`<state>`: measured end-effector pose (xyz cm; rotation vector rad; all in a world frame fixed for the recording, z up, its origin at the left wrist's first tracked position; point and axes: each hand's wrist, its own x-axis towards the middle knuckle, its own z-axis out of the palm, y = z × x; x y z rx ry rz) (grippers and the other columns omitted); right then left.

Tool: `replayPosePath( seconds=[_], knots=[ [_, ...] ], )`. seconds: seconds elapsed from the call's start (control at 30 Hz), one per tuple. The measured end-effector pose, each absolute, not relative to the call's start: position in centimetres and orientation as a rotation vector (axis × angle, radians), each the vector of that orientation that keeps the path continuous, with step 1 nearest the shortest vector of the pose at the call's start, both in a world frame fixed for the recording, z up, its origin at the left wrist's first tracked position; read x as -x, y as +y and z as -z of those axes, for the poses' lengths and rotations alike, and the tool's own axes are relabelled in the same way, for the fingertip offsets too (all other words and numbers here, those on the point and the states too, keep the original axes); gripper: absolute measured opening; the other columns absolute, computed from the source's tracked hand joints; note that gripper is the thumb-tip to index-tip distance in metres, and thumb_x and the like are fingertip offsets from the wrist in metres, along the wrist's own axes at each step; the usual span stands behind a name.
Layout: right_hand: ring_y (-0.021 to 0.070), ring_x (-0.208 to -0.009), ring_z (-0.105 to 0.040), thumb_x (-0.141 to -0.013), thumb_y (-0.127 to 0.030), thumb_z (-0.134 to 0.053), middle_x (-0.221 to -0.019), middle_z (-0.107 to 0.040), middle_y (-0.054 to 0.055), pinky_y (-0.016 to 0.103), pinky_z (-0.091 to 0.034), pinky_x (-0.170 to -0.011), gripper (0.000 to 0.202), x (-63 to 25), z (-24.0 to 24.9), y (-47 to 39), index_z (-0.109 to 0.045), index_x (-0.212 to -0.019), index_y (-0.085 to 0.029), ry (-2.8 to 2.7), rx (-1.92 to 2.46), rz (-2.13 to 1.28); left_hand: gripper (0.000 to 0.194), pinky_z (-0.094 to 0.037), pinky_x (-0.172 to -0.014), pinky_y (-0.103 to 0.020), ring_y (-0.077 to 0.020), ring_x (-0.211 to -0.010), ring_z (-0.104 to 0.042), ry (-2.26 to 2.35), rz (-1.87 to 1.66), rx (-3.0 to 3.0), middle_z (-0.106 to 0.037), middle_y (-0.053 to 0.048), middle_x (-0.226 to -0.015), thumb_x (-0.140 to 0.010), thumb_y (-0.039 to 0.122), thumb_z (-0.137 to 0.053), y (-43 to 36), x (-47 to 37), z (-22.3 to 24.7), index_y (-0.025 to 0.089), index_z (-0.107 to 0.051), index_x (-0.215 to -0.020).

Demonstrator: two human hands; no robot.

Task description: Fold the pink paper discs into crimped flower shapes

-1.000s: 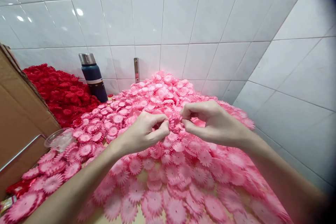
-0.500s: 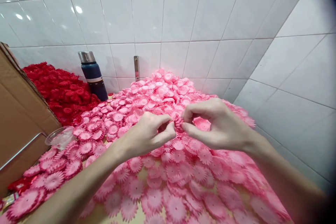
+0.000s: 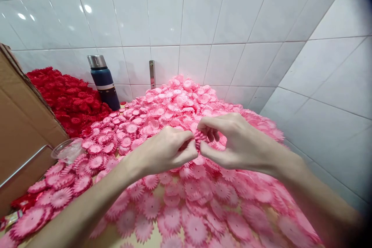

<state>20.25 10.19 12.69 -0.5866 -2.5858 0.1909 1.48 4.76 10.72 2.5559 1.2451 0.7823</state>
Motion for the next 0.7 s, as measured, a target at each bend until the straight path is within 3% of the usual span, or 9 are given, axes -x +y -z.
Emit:
replayPosePath(
  seconds=[0.23,0.47,0.7],
  knots=[
    [0.0100,-0.054,-0.046,-0.075,-0.010,-0.050,-0.057,-0.051,-0.002,0.026,-0.035,-0.051,0.013,-20.4,-12.8,10.4,-0.048,-0.065,-0.019,-2.552,0.583,-0.432,0.024,-0.026,-0.047,-0.023,-0.0057,-0.048,-0.031,1.172,-0.853,-2.605,-0.032,0.007,-0.055,-0.082,0.006,-0.043,4.7,-1.4,-11.0,0.019,-0.037,-0.062],
    [0.0076,-0.047,-0.035,-0.071,-0.008,-0.054,-0.051,-0.037,-0.006,0.024,-0.029,-0.044,0.026,-20.6,-12.9,10.8,-0.036,-0.057,-0.021,-2.341,0.572,-0.439,0.027,-0.024,-0.045,-0.024,-0.0060,-0.045,-0.028,1.134,-1.085,-2.743,-0.025,0.008,-0.053,-0.077,0.003,-0.045,4.9,-1.2,-10.7,0.020,-0.035,-0.058],
    [0.0133,-0.051,-0.059,-0.078,-0.019,-0.065,-0.052,-0.054,-0.001,0.025,-0.042,-0.044,0.028,-22.3,-13.5,11.9,-0.046,-0.057,-0.020,-2.147,0.599,-1.025,0.031,-0.021,-0.040,-0.022,-0.0048,-0.044,-0.024,1.061,-1.261,-2.751,-0.023,0.007,-0.052,-0.076,0.000,-0.046,4.1,-1.5,-11.4,0.019,-0.032,-0.055]
  ],
)
